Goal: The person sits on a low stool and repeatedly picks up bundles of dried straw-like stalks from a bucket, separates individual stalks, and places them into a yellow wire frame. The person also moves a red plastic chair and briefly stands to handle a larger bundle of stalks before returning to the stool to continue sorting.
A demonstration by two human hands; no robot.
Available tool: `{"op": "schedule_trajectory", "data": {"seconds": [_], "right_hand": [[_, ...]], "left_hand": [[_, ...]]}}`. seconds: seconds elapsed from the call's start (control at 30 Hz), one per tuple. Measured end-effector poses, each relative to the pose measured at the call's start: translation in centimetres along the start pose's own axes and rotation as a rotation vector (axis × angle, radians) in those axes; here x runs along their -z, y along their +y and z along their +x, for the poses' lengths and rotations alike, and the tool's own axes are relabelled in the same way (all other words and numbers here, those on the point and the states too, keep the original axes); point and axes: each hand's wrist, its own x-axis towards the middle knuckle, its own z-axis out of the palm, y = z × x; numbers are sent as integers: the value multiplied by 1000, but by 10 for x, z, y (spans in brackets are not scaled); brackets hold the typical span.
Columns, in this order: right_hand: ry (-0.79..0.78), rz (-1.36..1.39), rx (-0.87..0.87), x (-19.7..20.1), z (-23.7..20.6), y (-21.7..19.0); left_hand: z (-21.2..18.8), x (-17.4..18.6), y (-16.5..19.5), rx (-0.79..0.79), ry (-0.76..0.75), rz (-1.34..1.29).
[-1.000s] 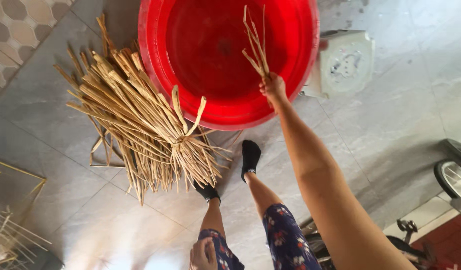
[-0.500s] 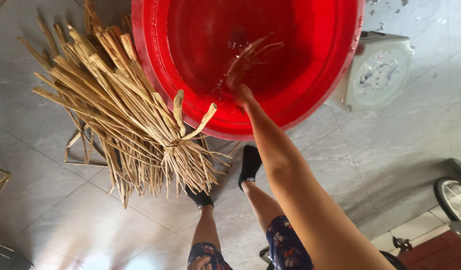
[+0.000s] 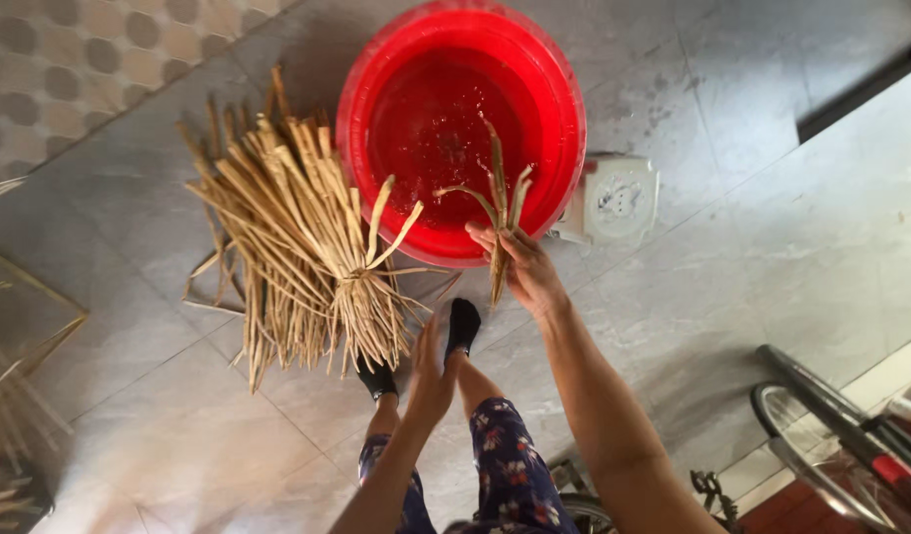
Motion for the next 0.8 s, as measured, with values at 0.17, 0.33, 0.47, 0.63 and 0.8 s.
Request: {"op": "schedule_trajectory", "data": {"seconds": [0.17,0.33,0.47,0.63,0.8], "right_hand": [[52,-212,190,-75,-80,-55],[-18,-275,173,-121,-116,-128],[-193,3,-20,-130,-113,-183],[-134,160,-156,-105,-48,-251],[-148,14,-94,-89,-1,-346]], "left_hand": [[101,-12,147,-174,-64,-377],[98,-4,209,-421,-10,698],[89,-7,239,-505,119,673],[55,-12,281,-530,256,500],[-5,32,357,-226,196,-174]]}}
